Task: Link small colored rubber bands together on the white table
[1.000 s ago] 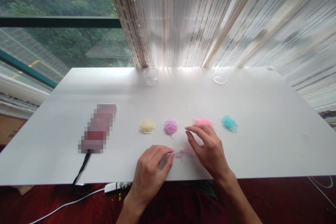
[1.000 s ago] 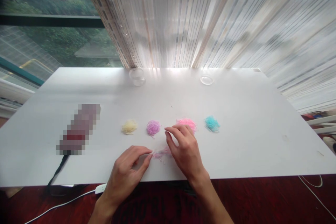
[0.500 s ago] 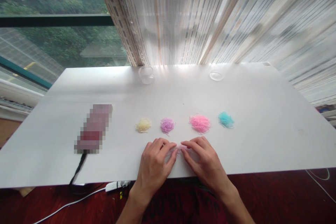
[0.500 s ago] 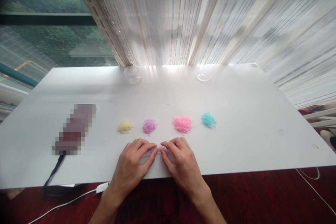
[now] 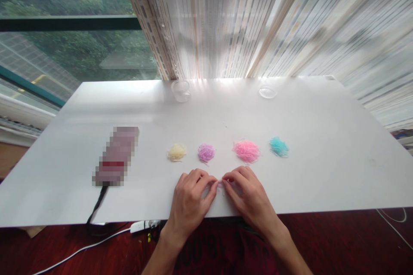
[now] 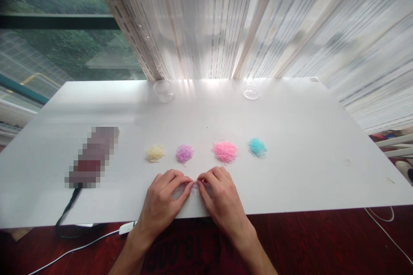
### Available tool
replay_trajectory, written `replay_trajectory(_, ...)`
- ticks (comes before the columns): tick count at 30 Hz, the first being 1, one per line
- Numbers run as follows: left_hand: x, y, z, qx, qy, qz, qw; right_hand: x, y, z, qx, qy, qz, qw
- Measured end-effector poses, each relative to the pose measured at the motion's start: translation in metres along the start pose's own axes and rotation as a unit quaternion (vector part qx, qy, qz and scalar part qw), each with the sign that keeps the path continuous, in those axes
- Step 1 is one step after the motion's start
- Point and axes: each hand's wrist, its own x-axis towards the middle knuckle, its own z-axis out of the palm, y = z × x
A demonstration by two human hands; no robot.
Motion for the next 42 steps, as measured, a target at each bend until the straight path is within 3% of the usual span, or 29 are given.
replay_trajectory(13,-0.003,-0.003,0.000,-0.025,0.015,0.009,1.000,0.002,-0.002,0.001,0.001,-0.006,0.002,1.000)
replay_trajectory(22,-0.005,-0.003,-0.003,-0.080,0.048,-0.005,0.996,0.000,-0.005,-0.001,0.119,0.036,0.051,0.991)
replay_trajectory(26,-0.005,-0.002,-0.005,-0.110,0.049,-0.019,0.993,0.003,0.003,-0.007,0.247,0.095,0.130,0.956)
replay_trajectory(31,-0.005,-0.002,-0.007,-0.118,0.050,-0.019,0.992,0.014,0.017,-0.021,0.459,0.180,0.229,0.839)
replay_trajectory(36,-0.006,-0.005,-0.004,-0.118,0.048,-0.016,0.992,0.022,0.014,-0.027,0.516,0.218,0.276,0.781)
replay_trajectory(39,-0.007,-0.005,-0.004,-0.121,0.043,-0.014,0.992,0.020,0.012,-0.026,0.528,0.205,0.267,0.780)
replay_trajectory(42,-0.007,-0.004,-0.005,-0.122,0.044,-0.009,0.992,0.015,0.016,-0.029,0.468,0.193,0.223,0.833)
